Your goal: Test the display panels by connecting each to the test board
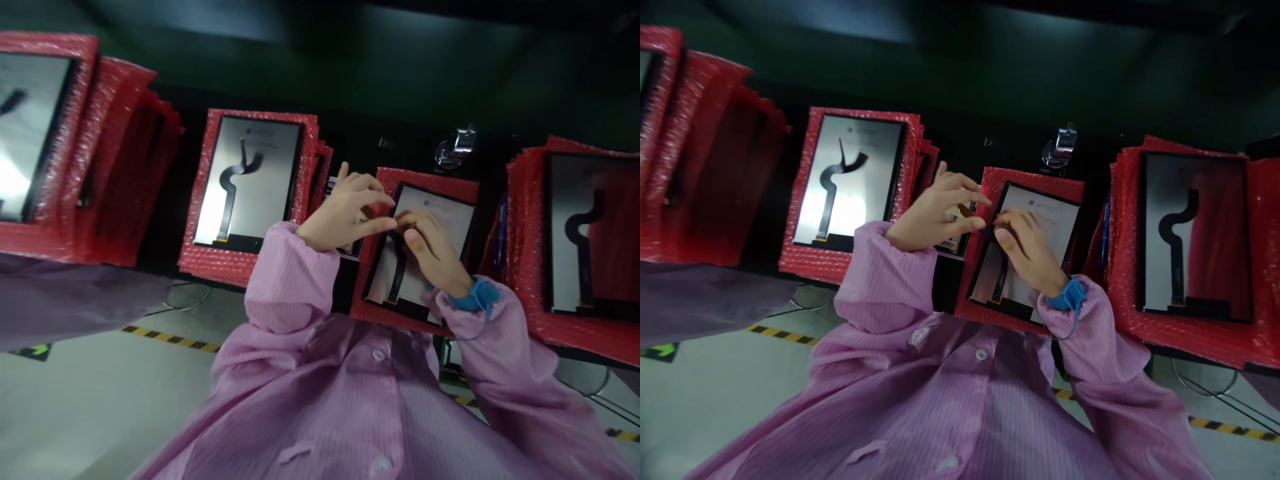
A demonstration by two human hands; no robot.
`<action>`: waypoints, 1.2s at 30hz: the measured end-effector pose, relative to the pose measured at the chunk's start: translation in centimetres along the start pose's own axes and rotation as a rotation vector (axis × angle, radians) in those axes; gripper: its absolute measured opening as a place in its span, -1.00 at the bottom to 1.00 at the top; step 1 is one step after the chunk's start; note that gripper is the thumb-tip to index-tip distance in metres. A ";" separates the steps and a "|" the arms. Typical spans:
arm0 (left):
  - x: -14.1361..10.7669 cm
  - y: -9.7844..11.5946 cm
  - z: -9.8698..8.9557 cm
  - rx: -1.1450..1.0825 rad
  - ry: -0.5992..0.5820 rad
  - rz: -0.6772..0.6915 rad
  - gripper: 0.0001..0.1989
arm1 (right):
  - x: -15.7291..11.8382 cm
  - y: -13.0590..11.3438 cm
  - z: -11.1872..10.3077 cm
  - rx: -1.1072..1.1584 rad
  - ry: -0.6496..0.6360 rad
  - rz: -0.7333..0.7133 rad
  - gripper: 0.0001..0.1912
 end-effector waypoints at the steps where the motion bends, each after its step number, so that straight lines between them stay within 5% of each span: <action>1: -1.1 0.2 -0.2 0.030 0.135 -0.090 -0.80 | -0.7 -0.5 -0.4 -0.045 0.064 0.017 -0.73; 4: -5.8 1.4 0.4 0.139 0.512 -0.344 -0.78 | -3.9 -1.9 -1.2 -0.214 0.260 0.110 -0.75; 5: -7.2 1.8 1.1 0.174 0.508 -0.346 -0.79 | -5.2 -2.2 -1.2 -0.262 0.303 0.149 -0.74; 7: -9.4 2.7 2.7 0.250 0.321 -0.305 -0.81 | -7.8 -2.5 -1.0 -0.338 0.364 0.222 -0.72; 11: -10.5 3.5 5.1 0.470 0.026 -0.314 -0.67 | -11.1 -2.3 -0.1 -0.413 0.424 0.277 -0.67; 20: -9.3 3.9 5.0 0.594 -0.154 -0.314 -0.52 | -12.3 -1.1 0.6 -0.383 0.468 0.300 -0.70; 30: -9.0 4.5 5.5 0.595 -0.202 -0.361 -0.51 | -11.7 -1.7 1.3 -0.342 0.535 0.371 -0.56; 36: -10.4 5.1 5.1 0.358 0.106 -0.306 -0.56 | -12.1 -1.8 1.5 -0.214 0.572 0.473 -0.41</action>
Point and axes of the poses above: each hand's wrist, its own x-axis towards the middle knuckle, its own z-axis out of the palm, y = z × x, the point moved 1 cm from there along x, towards the middle knuckle, and after that the axes turned 14 degrees about x, right-handed, at the moved point
